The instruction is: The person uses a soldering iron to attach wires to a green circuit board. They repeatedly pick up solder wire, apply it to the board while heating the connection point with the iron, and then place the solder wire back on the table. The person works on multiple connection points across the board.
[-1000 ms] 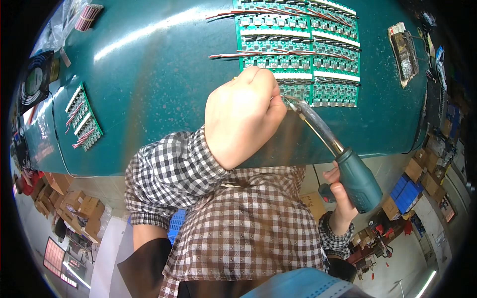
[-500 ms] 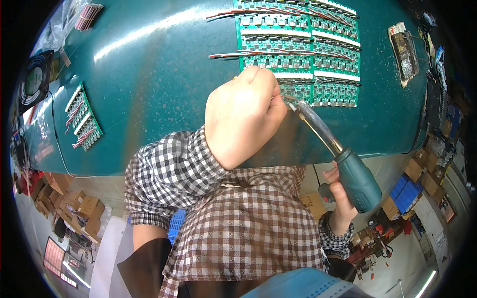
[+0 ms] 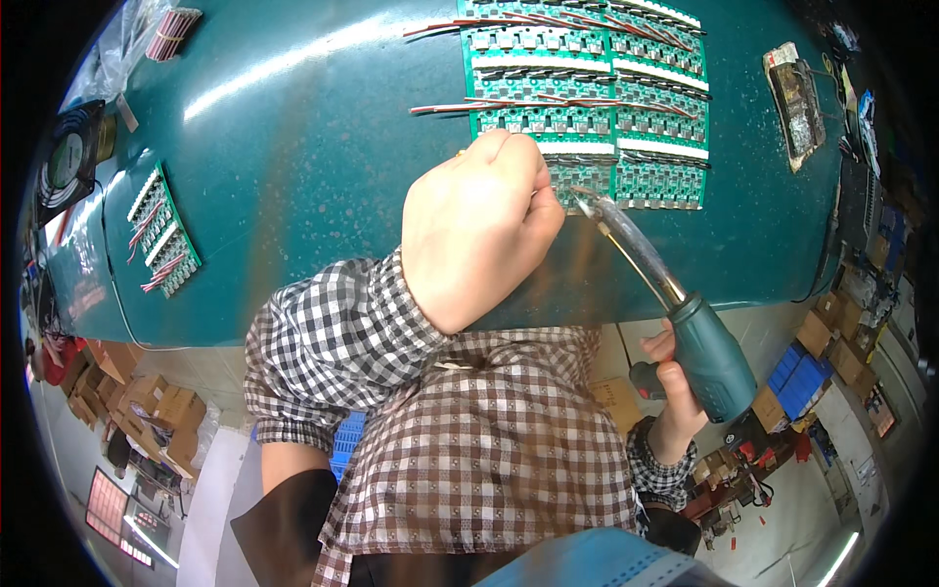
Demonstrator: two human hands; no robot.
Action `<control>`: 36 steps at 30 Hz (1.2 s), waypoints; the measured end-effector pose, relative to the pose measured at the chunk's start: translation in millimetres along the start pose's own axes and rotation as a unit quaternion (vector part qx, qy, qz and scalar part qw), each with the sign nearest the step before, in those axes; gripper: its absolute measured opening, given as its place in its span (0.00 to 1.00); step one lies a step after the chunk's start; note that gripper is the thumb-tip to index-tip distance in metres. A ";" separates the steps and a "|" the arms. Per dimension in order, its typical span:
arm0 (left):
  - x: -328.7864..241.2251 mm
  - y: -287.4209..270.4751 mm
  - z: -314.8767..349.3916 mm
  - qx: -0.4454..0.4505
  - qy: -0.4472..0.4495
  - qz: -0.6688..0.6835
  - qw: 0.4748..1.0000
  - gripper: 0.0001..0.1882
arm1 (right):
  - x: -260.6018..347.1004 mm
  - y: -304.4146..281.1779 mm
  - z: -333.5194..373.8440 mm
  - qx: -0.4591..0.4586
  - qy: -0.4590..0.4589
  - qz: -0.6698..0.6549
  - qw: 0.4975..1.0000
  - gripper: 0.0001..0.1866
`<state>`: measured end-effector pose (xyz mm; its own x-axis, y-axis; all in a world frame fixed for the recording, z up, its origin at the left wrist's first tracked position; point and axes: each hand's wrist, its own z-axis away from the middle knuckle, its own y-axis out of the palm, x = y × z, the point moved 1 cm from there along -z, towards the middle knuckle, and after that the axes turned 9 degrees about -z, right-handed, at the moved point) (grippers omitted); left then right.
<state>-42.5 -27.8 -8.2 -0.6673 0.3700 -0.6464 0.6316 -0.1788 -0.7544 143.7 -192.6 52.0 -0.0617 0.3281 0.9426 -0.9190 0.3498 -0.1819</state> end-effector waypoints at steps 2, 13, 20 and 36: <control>-0.8 0.0 -0.6 -0.001 0.001 0.003 1.000 0.08 | 1.2 2.2 0.3 -0.008 -0.001 -0.012 1.000 0.26; -0.3 -2.3 -0.8 0.012 0.006 -0.006 1.000 0.07 | -4.7 -1.0 0.9 0.003 0.004 -0.044 0.999 0.25; -2.1 -3.0 -0.9 0.018 0.002 -0.020 1.000 0.07 | -10.2 -4.5 1.1 0.015 0.011 -0.038 0.999 0.27; -2.5 -0.7 -0.2 0.012 -0.007 -0.015 1.000 0.07 | -21.3 -11.2 2.5 0.019 -0.003 -0.031 0.999 0.31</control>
<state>-41.3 -28.4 -6.1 -0.6907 0.3628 -0.6255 0.6020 -0.1907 -0.7754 154.3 -205.7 34.7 -0.0063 0.3024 0.9532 -0.9350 0.3362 -0.1128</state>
